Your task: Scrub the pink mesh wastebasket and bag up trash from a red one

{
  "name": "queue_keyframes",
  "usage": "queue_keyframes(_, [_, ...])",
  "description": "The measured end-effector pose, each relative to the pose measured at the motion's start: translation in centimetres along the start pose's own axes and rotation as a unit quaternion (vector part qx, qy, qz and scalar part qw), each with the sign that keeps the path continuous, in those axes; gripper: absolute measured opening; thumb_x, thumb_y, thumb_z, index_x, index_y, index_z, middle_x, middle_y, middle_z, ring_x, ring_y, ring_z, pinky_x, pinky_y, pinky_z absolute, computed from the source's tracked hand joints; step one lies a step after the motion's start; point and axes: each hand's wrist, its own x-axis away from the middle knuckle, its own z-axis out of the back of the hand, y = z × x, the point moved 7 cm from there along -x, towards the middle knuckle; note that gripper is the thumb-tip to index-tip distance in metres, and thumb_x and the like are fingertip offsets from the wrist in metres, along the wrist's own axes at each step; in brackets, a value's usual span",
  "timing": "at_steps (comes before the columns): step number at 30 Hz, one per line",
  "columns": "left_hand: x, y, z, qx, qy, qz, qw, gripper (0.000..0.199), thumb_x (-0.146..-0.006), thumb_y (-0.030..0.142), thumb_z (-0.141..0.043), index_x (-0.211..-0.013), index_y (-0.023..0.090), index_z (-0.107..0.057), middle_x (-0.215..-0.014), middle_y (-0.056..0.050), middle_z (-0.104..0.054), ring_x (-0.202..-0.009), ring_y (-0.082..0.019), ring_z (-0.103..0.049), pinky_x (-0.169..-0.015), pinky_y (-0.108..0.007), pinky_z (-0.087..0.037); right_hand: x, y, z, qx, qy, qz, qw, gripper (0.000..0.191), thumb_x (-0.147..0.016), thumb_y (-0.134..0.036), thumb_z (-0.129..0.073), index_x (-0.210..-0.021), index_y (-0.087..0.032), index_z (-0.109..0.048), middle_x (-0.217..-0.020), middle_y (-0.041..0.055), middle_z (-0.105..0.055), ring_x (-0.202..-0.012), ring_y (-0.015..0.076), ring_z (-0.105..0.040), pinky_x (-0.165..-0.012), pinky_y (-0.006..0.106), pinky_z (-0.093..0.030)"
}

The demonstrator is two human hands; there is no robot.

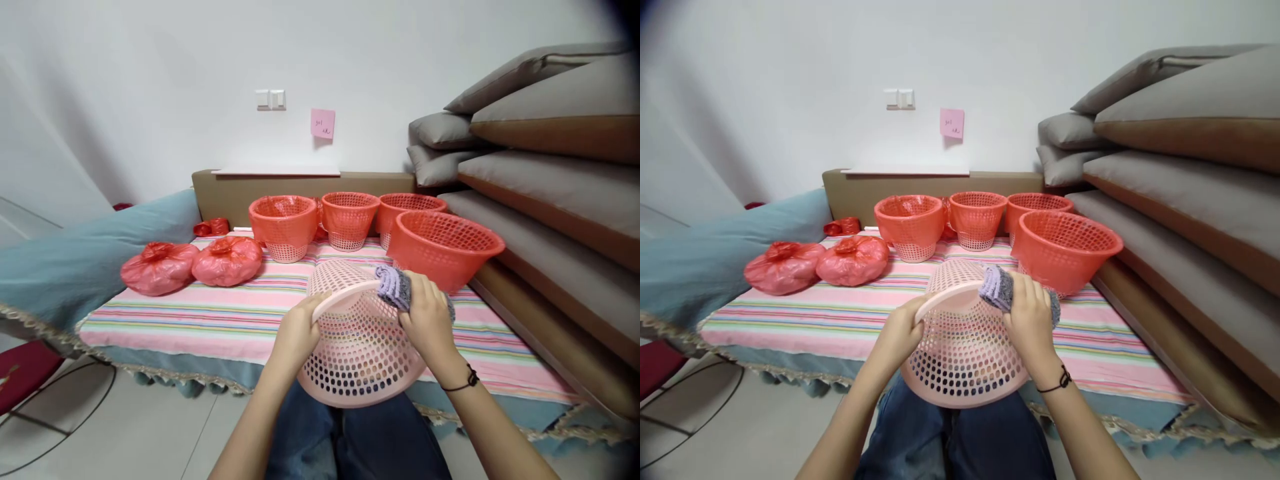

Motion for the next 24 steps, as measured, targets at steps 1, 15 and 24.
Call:
queue_keyframes(1, [-0.3, 0.6, -0.2, -0.011, -0.009, -0.002, 1.0, 0.074, -0.065, -0.004, -0.041, -0.132, 0.018, -0.063, -0.137, -0.006, -0.063, -0.13, -0.02, -0.057, -0.113, -0.034, -0.039, -0.3, -0.6, 0.1, 0.003, -0.004, 0.016, 1.0, 0.048, -0.076, -0.006, -0.047, -0.124, -0.011, -0.052, -0.111, 0.0159, -0.064, -0.099, 0.0312, -0.057, -0.085, 0.043, -0.046])
queue_keyframes(15, [-1.1, 1.4, -0.9, -0.044, -0.001, 0.001, 0.999, 0.069, -0.07, -0.003, -0.041, -0.133, 0.016, -0.06, -0.136, -0.009, -0.064, -0.127, -0.024, -0.059, -0.11, -0.038, -0.044, -2.0, -3.6, 0.1, -0.036, -0.034, 0.081, 0.995, 0.047, -0.08, -0.007, -0.048, -0.126, -0.014, -0.055, -0.118, 0.0139, -0.065, -0.107, 0.0298, -0.055, -0.097, 0.046, -0.041])
queue_keyframes(24, [3.0, -5.2, 0.7, 0.037, 0.103, 0.049, 0.993, 0.06, -0.075, 0.009, -0.042, -0.13, 0.02, -0.064, -0.126, -0.004, -0.071, -0.119, -0.024, -0.064, -0.108, -0.039, -0.046, 10.5, 6.0, -4.4, -0.209, -0.015, -0.378, 0.902, 0.06, -0.083, -0.052, -0.056, -0.129, -0.015, -0.052, -0.121, 0.0186, -0.065, -0.109, 0.034, -0.062, -0.088, 0.043, -0.049])
